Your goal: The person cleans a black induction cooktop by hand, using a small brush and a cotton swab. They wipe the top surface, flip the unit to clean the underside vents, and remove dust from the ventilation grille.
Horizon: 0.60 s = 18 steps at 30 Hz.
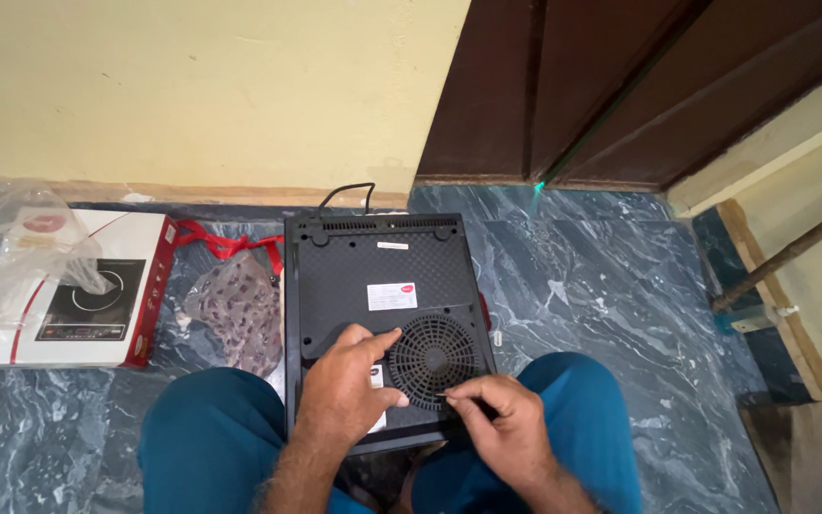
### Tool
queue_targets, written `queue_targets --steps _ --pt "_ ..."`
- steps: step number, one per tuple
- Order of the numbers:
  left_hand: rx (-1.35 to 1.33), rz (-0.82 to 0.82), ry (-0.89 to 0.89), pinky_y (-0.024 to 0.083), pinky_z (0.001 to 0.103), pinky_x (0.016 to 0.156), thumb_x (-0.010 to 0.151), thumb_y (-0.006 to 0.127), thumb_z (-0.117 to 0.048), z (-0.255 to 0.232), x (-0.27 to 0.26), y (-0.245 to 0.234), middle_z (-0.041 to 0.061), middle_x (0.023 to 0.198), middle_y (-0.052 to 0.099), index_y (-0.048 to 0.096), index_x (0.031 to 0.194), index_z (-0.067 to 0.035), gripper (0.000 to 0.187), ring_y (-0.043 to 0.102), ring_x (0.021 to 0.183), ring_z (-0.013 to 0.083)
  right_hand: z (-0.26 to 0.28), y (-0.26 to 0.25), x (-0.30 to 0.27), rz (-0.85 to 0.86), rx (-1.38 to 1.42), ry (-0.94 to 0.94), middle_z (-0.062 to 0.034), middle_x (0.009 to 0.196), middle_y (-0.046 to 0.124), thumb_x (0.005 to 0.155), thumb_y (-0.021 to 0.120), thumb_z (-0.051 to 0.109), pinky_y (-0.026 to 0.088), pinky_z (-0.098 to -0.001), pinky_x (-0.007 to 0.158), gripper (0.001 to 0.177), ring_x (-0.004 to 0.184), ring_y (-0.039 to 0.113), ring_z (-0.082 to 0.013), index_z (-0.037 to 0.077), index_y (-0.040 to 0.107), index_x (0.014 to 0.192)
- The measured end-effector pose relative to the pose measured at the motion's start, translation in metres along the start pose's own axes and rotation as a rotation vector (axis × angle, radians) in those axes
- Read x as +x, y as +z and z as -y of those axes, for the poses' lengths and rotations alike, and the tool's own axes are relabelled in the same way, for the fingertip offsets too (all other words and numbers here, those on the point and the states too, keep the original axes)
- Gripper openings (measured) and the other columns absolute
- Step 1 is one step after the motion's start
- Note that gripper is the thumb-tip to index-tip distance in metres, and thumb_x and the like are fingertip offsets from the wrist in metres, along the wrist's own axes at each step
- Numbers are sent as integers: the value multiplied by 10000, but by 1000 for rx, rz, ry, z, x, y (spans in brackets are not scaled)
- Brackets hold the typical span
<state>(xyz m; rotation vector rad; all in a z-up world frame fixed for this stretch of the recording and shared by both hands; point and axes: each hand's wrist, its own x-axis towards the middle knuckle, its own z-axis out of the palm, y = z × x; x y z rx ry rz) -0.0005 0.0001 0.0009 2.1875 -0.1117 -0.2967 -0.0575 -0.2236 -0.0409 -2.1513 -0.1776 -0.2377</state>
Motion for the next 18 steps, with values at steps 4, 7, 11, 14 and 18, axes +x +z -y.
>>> queue_targets --steps 4,7,11,14,18 --pt "-24 -17 41 556 352 835 519 948 -95 0 0 1 40 1065 662 665 1343 -182 876 694 977 231 7 4 4 -5 -82 -121 -22 839 807 771 791 8 550 -325 743 125 771 758 -185 90 782 865" --pt "-37 -30 55 559 353 828 512 943 -96 1 0 1 49 1056 673 681 1336 -187 870 694 982 238 11 5 5 -11 -125 -144 -15 845 805 754 786 -2 544 -339 745 141 771 756 -192 95 777 856" --pt "-6 -5 -6 553 358 828 532 936 -112 2 -1 2 46 1067 666 679 1348 -210 861 699 953 248 13 10 6 -22 -130 -183 -26 872 810 737 777 -18 540 -347 752 158 774 752 -200 87 777 855" --pt "-15 -37 41 553 365 821 519 939 -113 3 1 3 53 1055 671 689 1334 -195 856 691 967 258 10 10 5 -14 -89 -209 -32 894 812 762 769 -26 557 -339 779 132 812 764 -198 72 757 848" --pt "-23 -41 67 553 364 822 516 939 -106 4 0 3 54 1050 666 678 1337 -184 865 690 955 257 6 8 3 -53 24 -69 -42 908 814 784 746 -39 608 -311 742 129 829 790 -191 61 764 865"
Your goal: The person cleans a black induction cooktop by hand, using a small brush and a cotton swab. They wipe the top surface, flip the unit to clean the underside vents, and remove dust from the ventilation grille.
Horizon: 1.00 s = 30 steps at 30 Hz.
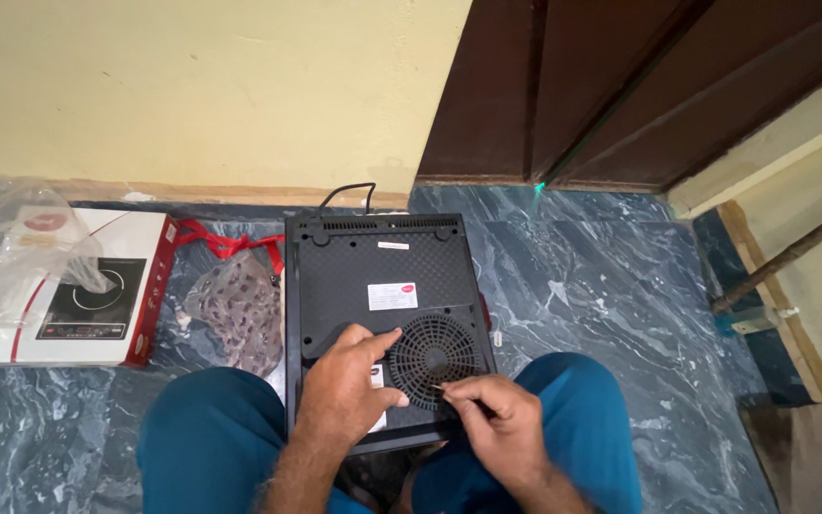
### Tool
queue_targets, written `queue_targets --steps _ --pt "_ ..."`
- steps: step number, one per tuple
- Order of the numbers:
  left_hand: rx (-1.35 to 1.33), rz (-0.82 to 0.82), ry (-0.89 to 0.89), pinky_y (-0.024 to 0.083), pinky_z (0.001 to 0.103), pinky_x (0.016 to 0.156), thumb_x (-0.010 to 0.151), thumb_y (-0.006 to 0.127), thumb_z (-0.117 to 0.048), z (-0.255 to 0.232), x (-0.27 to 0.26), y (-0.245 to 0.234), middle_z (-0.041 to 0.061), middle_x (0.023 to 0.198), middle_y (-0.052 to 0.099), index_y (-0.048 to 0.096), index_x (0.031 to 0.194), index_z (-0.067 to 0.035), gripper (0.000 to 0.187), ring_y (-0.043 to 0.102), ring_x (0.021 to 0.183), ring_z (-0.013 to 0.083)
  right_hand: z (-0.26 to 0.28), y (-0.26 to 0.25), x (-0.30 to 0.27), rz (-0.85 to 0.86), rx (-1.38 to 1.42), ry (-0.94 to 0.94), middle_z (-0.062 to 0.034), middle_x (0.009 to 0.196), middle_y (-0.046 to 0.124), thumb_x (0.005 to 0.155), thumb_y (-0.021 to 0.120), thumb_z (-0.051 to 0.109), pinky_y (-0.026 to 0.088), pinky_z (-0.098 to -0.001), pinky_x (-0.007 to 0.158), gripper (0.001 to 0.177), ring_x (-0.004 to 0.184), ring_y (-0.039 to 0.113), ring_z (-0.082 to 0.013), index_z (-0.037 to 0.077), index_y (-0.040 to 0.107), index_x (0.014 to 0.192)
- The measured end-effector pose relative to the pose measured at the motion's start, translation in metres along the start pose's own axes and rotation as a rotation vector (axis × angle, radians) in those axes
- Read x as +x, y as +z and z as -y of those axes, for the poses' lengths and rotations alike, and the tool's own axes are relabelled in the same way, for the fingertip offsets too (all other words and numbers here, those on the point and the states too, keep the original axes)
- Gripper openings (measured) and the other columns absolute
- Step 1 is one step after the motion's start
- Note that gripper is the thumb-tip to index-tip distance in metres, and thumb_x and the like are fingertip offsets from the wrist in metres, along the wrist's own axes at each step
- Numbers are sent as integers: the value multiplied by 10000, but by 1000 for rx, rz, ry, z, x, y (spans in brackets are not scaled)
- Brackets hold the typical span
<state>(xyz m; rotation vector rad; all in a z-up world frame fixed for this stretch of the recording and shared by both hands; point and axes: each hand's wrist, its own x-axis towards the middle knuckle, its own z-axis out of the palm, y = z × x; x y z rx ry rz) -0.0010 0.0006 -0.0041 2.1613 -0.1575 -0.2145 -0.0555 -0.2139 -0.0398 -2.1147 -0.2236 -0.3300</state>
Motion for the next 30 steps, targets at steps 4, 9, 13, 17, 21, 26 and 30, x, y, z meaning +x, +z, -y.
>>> queue_targets --steps 4,9,13,17,21,26,30 --pt "-3 24 -43 551 363 819 518 936 -105 -2 0 0 45 1052 665 679 1341 -199 867 690 944 251 -3 -4 -3 52 -50 3 -39 890 818 771 765 -27 595 -311 734 124 811 779 -190 64 771 855" --pt "6 41 -78 554 360 823 536 932 -107 -4 -1 -2 39 1061 657 667 1360 -209 871 695 931 243 -2 2 0 59 -139 -118 -34 893 823 750 771 -24 560 -325 759 142 795 761 -192 71 774 856" --pt "26 17 -49 547 367 823 505 953 -119 -6 -1 -2 46 1044 662 680 1339 -203 881 681 960 247 2 5 1 10 -7 -16 -38 907 817 776 761 -24 595 -325 752 127 819 786 -200 67 766 866" --pt "7 34 -61 552 356 825 539 933 -119 -3 -2 -3 37 1070 658 667 1358 -210 867 702 925 240 5 6 4 47 -21 5 -36 899 816 780 753 -27 593 -331 747 126 823 782 -208 66 770 863" --pt "32 22 -28 546 366 814 525 944 -118 -2 -1 -1 51 1048 657 673 1351 -198 872 682 936 255 9 3 7 81 -123 -107 -39 885 803 761 752 -31 570 -344 759 139 826 764 -223 66 762 860" --pt "31 17 -14 548 360 804 523 946 -128 0 -1 -1 49 1040 653 671 1351 -198 875 683 913 251 11 8 9 89 -197 -180 -37 875 792 737 752 -36 553 -361 772 155 818 751 -235 73 749 847" --pt "21 3 3 551 357 802 516 945 -124 0 -1 0 49 1033 659 675 1345 -189 874 684 918 248 7 11 7 35 -98 -115 -39 907 808 763 736 -47 577 -343 763 151 821 765 -216 66 757 862"
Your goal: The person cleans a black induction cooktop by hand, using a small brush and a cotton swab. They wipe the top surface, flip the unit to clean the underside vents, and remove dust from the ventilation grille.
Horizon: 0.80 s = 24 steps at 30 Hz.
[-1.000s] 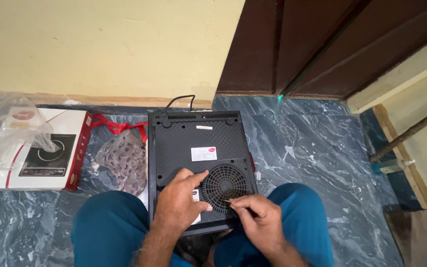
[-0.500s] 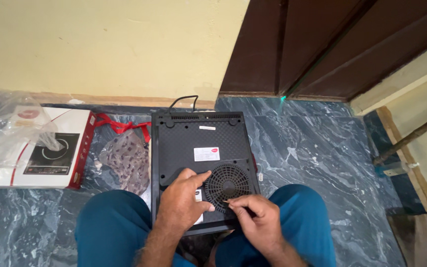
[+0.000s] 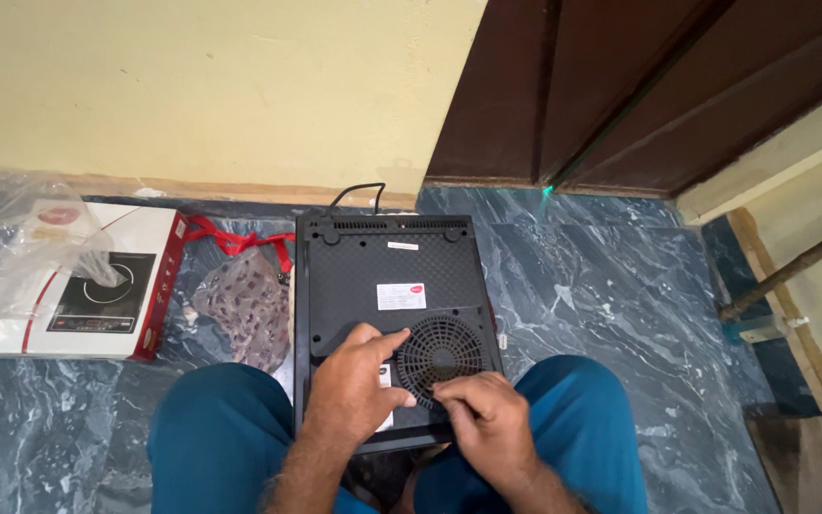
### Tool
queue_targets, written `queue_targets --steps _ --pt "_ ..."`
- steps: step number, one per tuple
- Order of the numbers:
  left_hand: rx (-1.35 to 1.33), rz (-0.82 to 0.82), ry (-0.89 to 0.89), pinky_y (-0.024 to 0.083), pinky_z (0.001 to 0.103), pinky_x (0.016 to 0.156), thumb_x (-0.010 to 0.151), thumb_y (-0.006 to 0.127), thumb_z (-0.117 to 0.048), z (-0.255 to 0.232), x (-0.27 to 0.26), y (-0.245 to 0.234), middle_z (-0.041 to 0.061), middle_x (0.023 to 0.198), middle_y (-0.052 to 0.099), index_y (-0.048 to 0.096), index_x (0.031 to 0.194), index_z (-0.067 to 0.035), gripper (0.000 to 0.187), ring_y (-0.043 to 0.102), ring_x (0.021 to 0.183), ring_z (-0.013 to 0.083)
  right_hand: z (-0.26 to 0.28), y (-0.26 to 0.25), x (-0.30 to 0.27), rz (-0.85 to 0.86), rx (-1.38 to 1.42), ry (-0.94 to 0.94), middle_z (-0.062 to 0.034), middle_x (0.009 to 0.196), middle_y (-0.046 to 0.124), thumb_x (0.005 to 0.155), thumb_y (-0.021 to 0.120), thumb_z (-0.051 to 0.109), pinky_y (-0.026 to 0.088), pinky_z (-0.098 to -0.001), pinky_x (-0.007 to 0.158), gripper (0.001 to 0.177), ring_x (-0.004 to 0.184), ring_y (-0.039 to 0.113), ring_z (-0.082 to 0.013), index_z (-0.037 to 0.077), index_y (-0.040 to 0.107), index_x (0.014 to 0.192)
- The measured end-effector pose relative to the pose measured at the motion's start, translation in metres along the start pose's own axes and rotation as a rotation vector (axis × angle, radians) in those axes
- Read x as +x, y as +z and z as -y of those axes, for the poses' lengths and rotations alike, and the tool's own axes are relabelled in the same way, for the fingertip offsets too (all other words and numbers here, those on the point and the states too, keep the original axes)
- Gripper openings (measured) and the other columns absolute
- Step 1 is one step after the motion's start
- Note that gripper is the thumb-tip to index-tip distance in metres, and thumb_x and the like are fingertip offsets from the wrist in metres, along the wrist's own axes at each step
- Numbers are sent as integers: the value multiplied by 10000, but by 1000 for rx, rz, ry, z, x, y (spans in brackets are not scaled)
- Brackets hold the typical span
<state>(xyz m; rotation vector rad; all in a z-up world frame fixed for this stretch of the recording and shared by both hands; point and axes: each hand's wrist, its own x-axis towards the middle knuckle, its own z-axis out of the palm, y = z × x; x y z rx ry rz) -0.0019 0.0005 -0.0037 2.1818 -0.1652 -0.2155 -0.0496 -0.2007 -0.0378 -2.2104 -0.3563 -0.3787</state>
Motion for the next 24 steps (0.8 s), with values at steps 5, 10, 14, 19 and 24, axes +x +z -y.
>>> queue_targets --steps 5,10,14,19,24 --pt "-14 38 -54 554 349 810 539 935 -122 0 0 -1 41 1050 653 667 1363 -207 871 695 904 237 -4 2 1 -35 67 117 -44 889 806 795 760 -22 604 -317 735 112 815 783 -197 58 767 874" --pt "9 20 -21 556 350 808 524 944 -122 -1 0 -1 42 1047 657 670 1349 -192 872 689 916 231 -1 1 2 18 -5 51 -44 866 807 762 748 -25 580 -332 756 145 808 771 -207 74 781 863" --pt "0 38 -51 559 351 805 539 938 -123 -1 0 -1 36 1057 652 667 1359 -209 868 696 902 230 2 4 6 19 -73 7 -43 844 795 762 760 -8 558 -348 762 135 800 759 -215 84 783 857" --pt "-3 0 -11 558 359 798 527 944 -119 -1 -1 -1 47 1045 655 680 1340 -195 859 692 915 242 3 9 8 -27 -44 -19 -44 872 804 775 749 -23 556 -348 760 138 818 765 -213 76 773 867" --pt "-9 3 -10 552 356 806 514 946 -122 -1 -1 -1 46 1048 656 675 1344 -194 877 686 921 244 0 6 6 -96 58 119 -73 894 802 814 750 -19 607 -280 724 110 820 787 -173 48 768 900"
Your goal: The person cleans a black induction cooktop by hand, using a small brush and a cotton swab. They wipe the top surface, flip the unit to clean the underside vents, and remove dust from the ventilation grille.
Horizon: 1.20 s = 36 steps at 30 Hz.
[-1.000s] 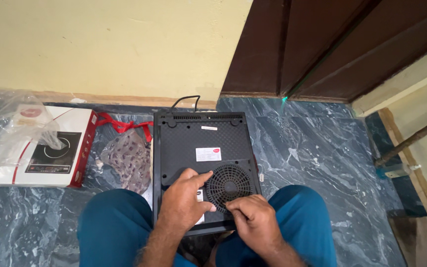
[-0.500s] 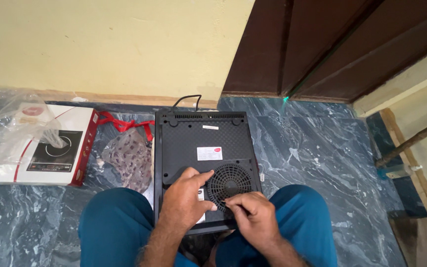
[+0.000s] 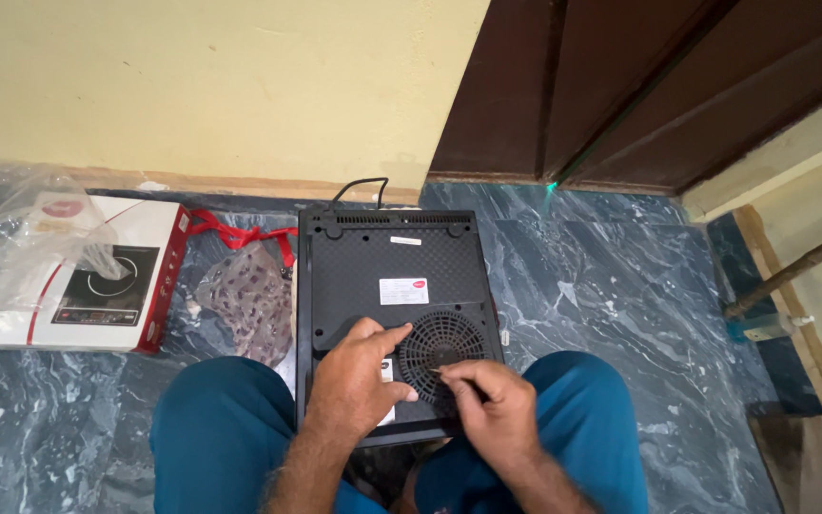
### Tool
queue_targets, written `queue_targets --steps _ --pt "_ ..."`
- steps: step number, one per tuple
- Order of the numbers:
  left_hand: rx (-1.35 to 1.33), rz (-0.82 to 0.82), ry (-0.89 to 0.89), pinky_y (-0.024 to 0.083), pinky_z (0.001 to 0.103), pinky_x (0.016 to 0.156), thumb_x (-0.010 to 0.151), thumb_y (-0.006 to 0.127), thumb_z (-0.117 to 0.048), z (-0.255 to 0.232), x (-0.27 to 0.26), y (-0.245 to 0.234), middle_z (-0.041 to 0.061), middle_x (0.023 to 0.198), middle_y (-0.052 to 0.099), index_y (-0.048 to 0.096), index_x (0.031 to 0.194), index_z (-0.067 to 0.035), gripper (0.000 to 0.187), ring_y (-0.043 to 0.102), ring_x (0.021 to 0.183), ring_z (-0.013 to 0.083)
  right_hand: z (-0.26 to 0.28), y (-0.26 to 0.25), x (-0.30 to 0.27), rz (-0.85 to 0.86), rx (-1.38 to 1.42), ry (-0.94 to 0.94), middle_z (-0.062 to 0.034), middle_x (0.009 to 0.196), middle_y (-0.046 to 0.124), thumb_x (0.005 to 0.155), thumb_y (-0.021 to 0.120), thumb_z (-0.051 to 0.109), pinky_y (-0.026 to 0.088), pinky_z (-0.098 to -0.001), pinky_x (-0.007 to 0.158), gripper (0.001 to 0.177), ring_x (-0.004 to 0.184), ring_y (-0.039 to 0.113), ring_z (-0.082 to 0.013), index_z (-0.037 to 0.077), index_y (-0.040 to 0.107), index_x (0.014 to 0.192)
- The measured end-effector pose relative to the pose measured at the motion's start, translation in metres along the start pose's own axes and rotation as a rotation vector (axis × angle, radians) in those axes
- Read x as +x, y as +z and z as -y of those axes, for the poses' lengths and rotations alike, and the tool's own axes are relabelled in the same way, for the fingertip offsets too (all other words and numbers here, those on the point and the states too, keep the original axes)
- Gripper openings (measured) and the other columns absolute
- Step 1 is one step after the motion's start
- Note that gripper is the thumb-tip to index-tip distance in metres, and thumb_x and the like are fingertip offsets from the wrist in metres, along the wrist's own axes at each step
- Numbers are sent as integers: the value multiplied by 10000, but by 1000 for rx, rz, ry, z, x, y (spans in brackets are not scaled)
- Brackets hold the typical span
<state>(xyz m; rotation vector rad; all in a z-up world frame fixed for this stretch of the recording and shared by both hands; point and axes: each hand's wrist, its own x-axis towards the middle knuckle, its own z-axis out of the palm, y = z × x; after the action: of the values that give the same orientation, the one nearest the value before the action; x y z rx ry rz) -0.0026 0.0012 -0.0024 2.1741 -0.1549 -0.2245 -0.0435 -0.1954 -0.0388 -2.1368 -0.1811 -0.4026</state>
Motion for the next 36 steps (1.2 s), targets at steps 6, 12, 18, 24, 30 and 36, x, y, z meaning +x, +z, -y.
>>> queue_targets --steps 6,12,18,24,30,36 --pt "10 -3 12 547 363 803 519 944 -117 2 0 2 53 1042 657 677 1343 -188 869 678 921 250 -9 -16 -2 -23 30 160 -55 846 805 830 777 10 579 -242 677 92 752 749 -107 36 784 919" --pt "-19 0 6 544 359 792 523 937 -115 2 0 1 45 1026 661 719 1253 -195 765 680 895 246 -15 -27 -1 -76 103 260 -42 855 804 840 778 28 571 -226 679 98 754 713 -65 23 782 937" --pt "-2 5 -24 542 358 793 511 939 -115 0 1 2 37 1018 664 737 1259 -221 782 680 893 243 -13 -33 -5 3 45 256 -51 818 813 831 789 30 562 -235 651 67 726 719 -78 22 783 897" --pt "-14 21 -43 548 349 785 538 922 -102 -4 1 -1 29 1021 666 730 1273 -232 770 696 874 232 -3 -35 -2 1 -61 164 -61 821 796 799 781 24 577 -268 654 88 735 768 -149 57 776 881" --pt "-6 28 -59 551 351 786 529 927 -99 -8 1 -3 38 1005 666 730 1274 -228 781 695 882 232 -8 -32 -4 40 -240 44 -61 802 793 758 810 40 546 -307 681 98 741 741 -206 92 802 840" --pt "-2 32 -68 558 346 795 535 923 -100 -10 2 -4 33 1020 665 725 1281 -229 783 701 894 227 -30 -31 -5 -7 153 306 -37 770 787 820 788 9 552 -239 664 61 716 690 -85 19 793 880"
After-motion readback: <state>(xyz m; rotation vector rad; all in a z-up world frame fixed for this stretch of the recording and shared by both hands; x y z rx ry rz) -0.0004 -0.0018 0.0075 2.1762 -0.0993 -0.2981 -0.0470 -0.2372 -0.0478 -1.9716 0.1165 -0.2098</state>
